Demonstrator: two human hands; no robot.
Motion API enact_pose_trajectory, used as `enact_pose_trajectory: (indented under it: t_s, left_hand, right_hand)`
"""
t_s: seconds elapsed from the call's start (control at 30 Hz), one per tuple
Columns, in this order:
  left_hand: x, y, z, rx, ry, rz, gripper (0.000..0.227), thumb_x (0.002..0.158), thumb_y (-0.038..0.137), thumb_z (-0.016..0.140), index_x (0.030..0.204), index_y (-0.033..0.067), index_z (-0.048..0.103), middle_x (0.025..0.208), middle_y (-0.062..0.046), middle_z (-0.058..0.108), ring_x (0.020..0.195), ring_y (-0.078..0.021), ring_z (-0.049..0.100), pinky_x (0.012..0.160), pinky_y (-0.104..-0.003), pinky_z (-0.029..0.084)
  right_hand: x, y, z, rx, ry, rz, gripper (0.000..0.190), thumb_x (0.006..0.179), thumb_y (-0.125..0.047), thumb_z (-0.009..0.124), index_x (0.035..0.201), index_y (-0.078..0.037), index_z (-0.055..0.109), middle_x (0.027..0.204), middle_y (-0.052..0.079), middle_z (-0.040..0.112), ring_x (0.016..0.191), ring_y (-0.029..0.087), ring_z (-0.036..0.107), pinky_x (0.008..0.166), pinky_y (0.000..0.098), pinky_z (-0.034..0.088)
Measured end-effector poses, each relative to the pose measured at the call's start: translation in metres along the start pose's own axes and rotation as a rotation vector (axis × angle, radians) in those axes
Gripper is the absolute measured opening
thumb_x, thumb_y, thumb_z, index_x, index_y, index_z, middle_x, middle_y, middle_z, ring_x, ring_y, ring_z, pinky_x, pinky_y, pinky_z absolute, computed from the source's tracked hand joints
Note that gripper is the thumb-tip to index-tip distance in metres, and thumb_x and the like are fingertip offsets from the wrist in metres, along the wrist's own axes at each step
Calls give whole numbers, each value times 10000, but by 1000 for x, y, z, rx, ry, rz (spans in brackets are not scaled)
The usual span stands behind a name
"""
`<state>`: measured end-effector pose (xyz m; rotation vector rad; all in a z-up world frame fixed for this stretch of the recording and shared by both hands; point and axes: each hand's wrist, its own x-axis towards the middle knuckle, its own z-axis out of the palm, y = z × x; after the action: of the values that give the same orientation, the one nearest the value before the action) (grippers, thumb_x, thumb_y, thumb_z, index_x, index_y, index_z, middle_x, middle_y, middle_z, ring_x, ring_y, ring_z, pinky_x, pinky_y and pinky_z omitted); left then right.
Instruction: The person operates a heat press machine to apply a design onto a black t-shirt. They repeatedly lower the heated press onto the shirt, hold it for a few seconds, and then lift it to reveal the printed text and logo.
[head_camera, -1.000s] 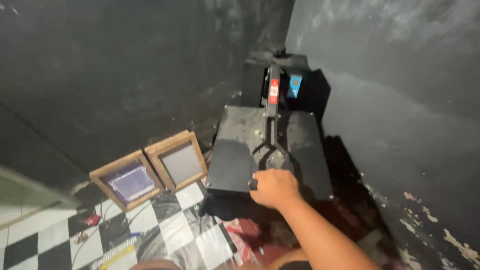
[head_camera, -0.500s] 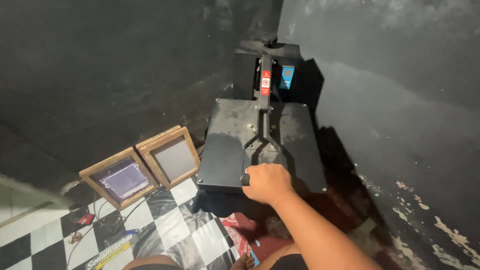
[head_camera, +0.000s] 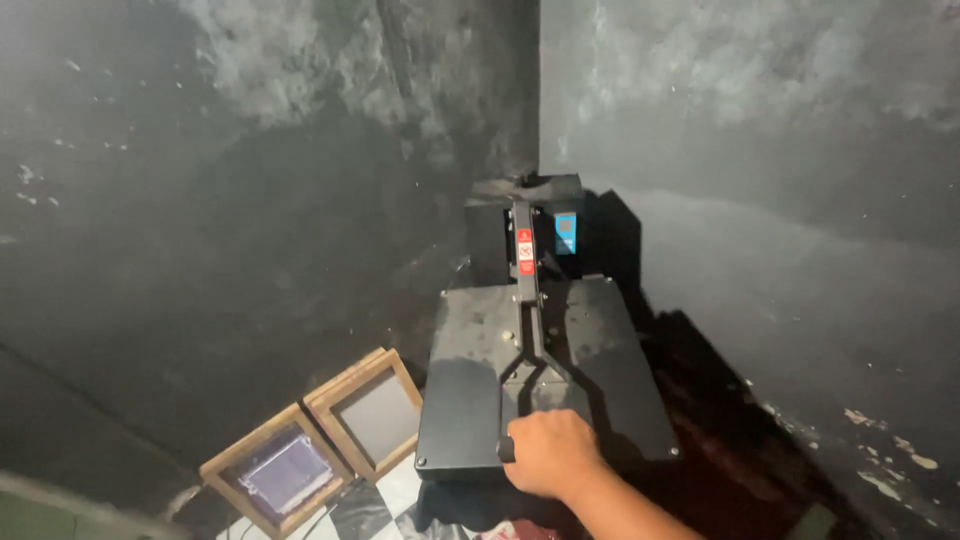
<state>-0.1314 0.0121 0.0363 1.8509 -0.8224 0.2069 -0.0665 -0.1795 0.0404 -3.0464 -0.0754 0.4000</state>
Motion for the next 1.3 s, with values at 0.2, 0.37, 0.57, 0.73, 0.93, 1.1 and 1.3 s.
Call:
enact_pose_trajectory:
  t_s: [0.2,0.37,0.57,0.73,0.93,1.1,1.3]
  left_hand:
    - [36,-44,-10,128,29,-32,266,970,286,578,754,233,723,685,43,599,632,-150,627,624,-336,479]
    - [80,-128,-2,513,34,-147,241,1023,310,469,1072,128,618,1150,-78,622,1136,-303,541,963,-470,399]
    - [104,-123,13,776,-423,-442,707,1030,543,367,1626,183,242,1723,-146,105,1597,-358,24,1245,-638,22]
    - [108,-90,8,717,-519,-546,692,1021,534,337,1640,241,232,1733,-122,80,1611,-296,5,1277,-576,-5]
    - [107,-82,1,681,-519,-545,707,1013,549,311,1641,232,235,1736,-123,64,1612,-303,-9,1275,-579,6]
    - [103,-90,3,719,-514,-510,693,1024,550,305,1640,239,240,1734,-114,86,1607,-297,20,1264,-581,50]
    - [114,-71,-6,714,-562,-563,706,1016,541,277,1651,241,208,1743,-96,68,1612,-290,13,1269,-579,53]
  right_hand:
    - [-3,0,-3,72,52,18,358,784,-471,555,896,-164,698,921,101,735,882,406,695,725,518,553]
    - [8,6,3,-9,117,-15,287,789,-397,626,957,-178,705,933,105,744,884,426,713,764,533,571]
    - [8,4,4,3,128,2,261,812,-401,554,884,-191,689,868,88,730,829,414,702,709,534,551]
    - [10,7,15,-29,93,13,258,810,-435,595,892,-202,669,867,59,728,831,377,705,691,502,545]
    - [5,4,9,-41,127,26,240,823,-411,552,865,-211,679,850,54,731,843,392,702,693,527,545]
    - [5,5,-5,-85,-39,21,328,840,-422,620,1082,-207,671,1033,85,731,997,357,696,832,492,551]
    - [-14,-5,-66,-53,29,92,308,832,-540,595,875,-244,673,963,19,740,953,348,693,780,475,545]
